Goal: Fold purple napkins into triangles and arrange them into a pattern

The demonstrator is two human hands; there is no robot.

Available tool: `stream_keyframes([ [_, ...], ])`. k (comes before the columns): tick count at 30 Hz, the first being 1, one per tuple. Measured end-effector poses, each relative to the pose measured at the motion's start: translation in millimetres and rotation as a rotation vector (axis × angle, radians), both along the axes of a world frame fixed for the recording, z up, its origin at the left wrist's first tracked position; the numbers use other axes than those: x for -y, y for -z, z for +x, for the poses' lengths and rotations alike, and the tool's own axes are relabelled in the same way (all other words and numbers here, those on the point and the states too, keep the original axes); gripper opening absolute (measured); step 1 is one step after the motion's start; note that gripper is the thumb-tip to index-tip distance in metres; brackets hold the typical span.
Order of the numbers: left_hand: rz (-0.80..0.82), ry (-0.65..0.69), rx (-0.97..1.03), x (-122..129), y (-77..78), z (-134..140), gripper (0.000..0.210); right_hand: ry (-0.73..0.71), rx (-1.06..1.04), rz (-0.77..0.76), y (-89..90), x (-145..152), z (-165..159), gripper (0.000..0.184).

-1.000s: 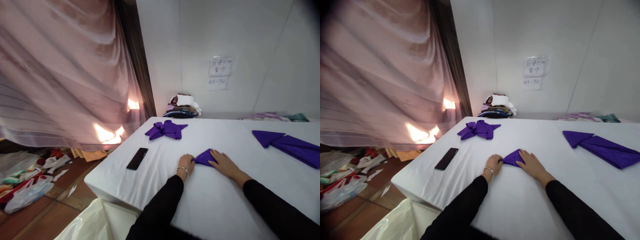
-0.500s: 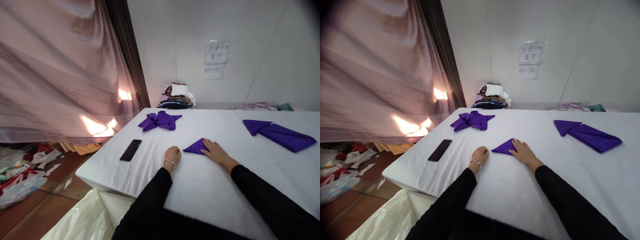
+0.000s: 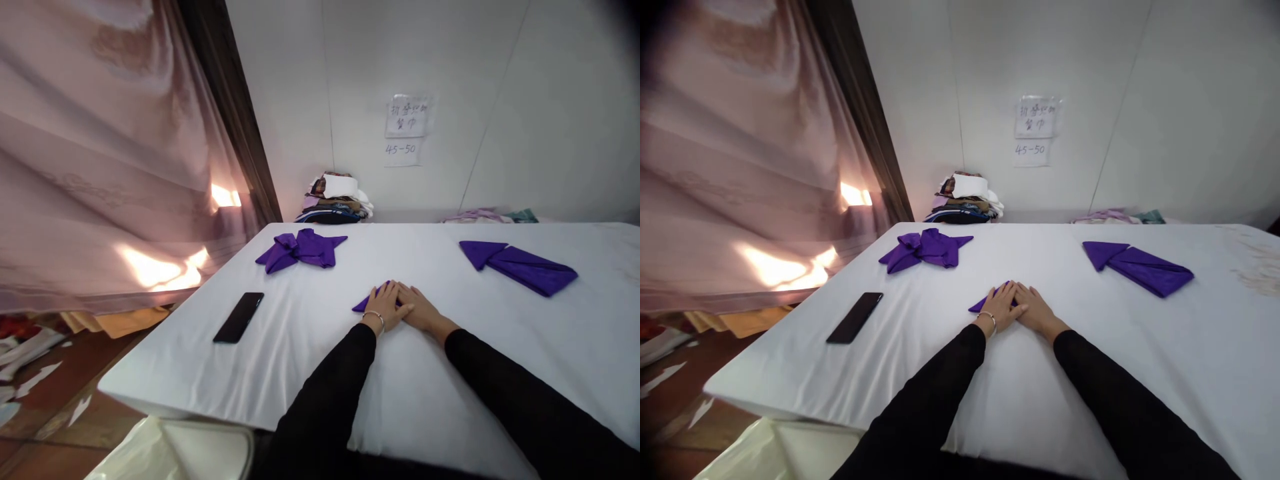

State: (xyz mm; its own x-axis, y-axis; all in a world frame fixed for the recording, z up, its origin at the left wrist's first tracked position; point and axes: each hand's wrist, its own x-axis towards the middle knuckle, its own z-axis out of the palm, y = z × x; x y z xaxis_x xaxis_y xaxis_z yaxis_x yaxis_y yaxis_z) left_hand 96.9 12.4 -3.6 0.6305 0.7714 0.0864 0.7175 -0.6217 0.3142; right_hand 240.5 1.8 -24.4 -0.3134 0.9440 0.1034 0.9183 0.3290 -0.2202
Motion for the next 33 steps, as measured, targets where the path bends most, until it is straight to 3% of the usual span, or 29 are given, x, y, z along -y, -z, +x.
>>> stream_keyframes([
  [4, -0.004, -0.085, -0.043, -3.3, 4.8, -1.5, 0.068, -0.021, 0.009, -0.042, -0.6, -2.0, 0.1, 0.062],
  [10, 0.022, -0.092, -0.093, -4.1, 4.2, 1.7, 0.078, 0.015, -0.003, -0.068, -3.7, 10.8, 18.1, 0.069],
  [18, 0.113, -0.092, -0.177, -10.8, 9.8, 3.8, 0.079, 0.099, -0.022, -0.181, -24.1, 50.0, 51.9, 0.077],
  [22, 0.125, -0.110, -0.181, -11.1, 8.8, 5.1, 0.078, 0.209, -0.041, -0.233, -36.8, 64.4, 63.1, 0.077],
  [25, 0.119, -0.107, -0.184, -11.3, 7.1, 4.4, 0.076, 0.215, -0.091, -0.181, -50.7, 63.8, 48.2, 0.079],
  [28, 0.139, -0.085, -0.215, -11.8, 6.8, 3.1, 0.068, 0.087, -0.135, -0.114, -62.2, 52.0, 15.4, 0.077],
  [33, 0.162, -0.053, -0.285, -13.3, 11.1, 2.7, 0.060, -0.043, -0.190, -0.143, -59.7, 29.0, -20.0, 0.078],
])
